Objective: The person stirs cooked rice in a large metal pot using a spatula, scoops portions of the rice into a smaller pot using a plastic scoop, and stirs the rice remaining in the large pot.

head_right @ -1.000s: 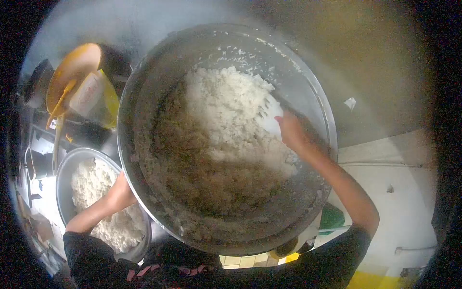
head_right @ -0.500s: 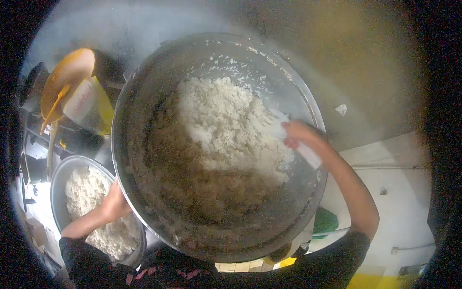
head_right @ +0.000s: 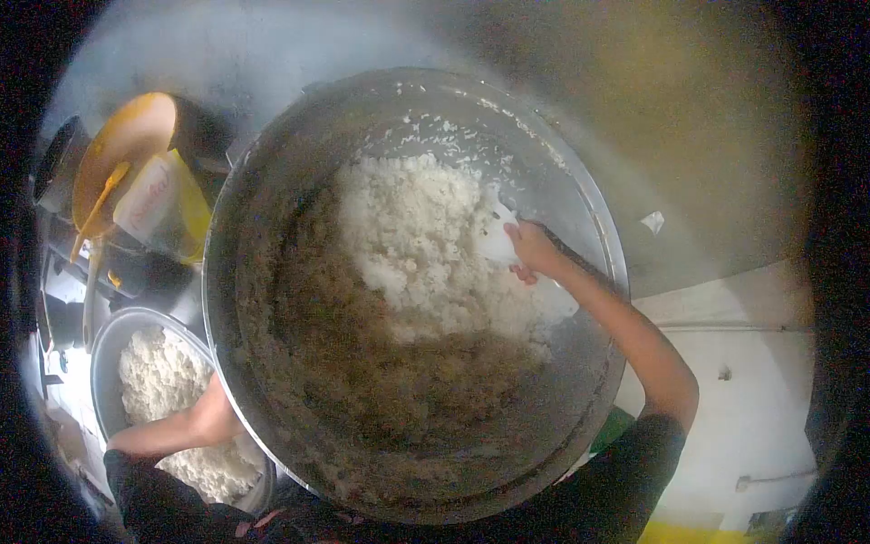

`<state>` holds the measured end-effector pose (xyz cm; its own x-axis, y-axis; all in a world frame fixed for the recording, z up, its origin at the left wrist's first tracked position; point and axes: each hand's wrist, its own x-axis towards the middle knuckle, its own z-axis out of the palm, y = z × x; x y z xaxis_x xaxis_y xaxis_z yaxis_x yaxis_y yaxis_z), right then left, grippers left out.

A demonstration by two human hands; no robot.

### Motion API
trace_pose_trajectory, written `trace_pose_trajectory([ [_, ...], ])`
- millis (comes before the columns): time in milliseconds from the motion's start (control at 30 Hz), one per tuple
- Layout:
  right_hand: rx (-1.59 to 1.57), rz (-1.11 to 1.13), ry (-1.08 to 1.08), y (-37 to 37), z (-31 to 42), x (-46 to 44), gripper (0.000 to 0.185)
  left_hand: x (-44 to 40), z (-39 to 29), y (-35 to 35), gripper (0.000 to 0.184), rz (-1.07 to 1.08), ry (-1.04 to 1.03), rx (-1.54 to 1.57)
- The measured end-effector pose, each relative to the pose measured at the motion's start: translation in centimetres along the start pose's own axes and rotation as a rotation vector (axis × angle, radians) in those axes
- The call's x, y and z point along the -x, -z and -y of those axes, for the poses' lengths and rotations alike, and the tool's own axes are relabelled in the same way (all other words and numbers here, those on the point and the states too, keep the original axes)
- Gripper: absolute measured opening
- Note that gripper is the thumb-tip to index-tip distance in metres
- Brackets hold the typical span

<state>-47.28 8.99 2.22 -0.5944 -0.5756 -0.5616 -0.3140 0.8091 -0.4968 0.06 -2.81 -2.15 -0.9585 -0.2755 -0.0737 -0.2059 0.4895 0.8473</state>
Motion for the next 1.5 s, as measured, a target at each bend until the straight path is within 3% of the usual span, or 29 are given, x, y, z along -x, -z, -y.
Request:
trace_pose_trajectory([
  [267, 0.081, -0.05, 0.163, -0.6, 1.4, -0.5, 0.029, -0.3, -0.9, 0.4, 0.112, -0.023, -0.01, -0.011],
  [333, 0.161, -0.063, 0.307, -0.8, 1.9, -0.5, 0.027, -0.5, -1.5, 0.7, 0.113, -0.035, -0.011, -0.04],
  [433, 0.145, -0.076, 0.233, -1.1, 3.9, 0.5, 0.026, -0.5, -1.4, 0.3, 0.117, -0.082, -0.05, -0.114],
  [567, 0.262, -0.047, 0.333, -0.2, 4.4, -0.2, 0.024, -0.9, -1.9, 0.8, 0.122, -0.152, -0.11, -0.027],
  [633, 0.436, -0.142, 0.517, 0.1, 5.2, 0.3, 0.022, -0.9, -2.6, 1.2, 0.124, -0.144, -0.118, 0.003],
  [767, 0.69, -0.194, 0.587, 1.1, 8.7, 3.7, 0.021, -0.9, -2.5, 1.0, 0.126, -0.204, -0.144, 0.009],
  [833, 1.033, -0.211, 0.659, -0.1, 11.6, 6.5, 0.024, -0.8, -2.4, 0.9, 0.126, -0.218, -0.137, 0.025],
  [933, 1.255, -0.2, 0.808, -2.4, 11.4, 9.6, 0.016, -0.8, -1.4, 0.5, 0.124, -0.239, -0.138, -0.02],
  [1000, 1.466, -0.414, 1.146, -3.8, 9.6, 11.0, 0.011, -0.6, -1.7, 0.6, 0.12, -0.21, -0.08, -0.037],
  [1100, 1.449, -0.457, 1.156, -3.2, 8.8, 13.3, 0.011, -0.5, -1.4, 0.5, 0.117, -0.202, -0.074, -0.08],
  [1133, 1.396, -0.302, 0.903, -1.9, 8.9, 13.3, 0.016, -0.4, -1.2, 0.3, 0.117, -0.203, -0.071, -0.086],
  [1167, 1.396, -0.307, 0.902, -0.5, 9.0, 12.8, 0.016, -0.5, -1.0, 0.3, 0.117, -0.203, -0.068, -0.093],
  [1233, 1.08, -0.385, 0.504, 1.9, 9.3, 11.5, 0.021, -0.5, -1.1, 0.4, 0.117, -0.191, -0.059, -0.089],
  [1333, 0.933, -0.415, 0.449, 3.7, 5.7, 4.8, 0.028, -0.5, -1.4, 0.5, 0.117, -0.184, -0.062, -0.073],
  [1400, 1.051, -0.282, 0.579, 2.8, 4.1, -0.1, 0.029, -0.5, -0.9, 0.2, 0.118, -0.191, -0.074, -0.06],
  [1467, 0.741, -0.196, 0.779, 0.0, 2.5, -7.1, 0.034, -0.4, -0.2, -0.3, 0.118, -0.149, -0.035, 0.014],
  [1500, 0.739, -0.193, 0.787, -1.0, 4.6, -6.9, 0.034, -0.4, -0.1, -0.3, 0.118, -0.139, -0.019, 0.036],
])
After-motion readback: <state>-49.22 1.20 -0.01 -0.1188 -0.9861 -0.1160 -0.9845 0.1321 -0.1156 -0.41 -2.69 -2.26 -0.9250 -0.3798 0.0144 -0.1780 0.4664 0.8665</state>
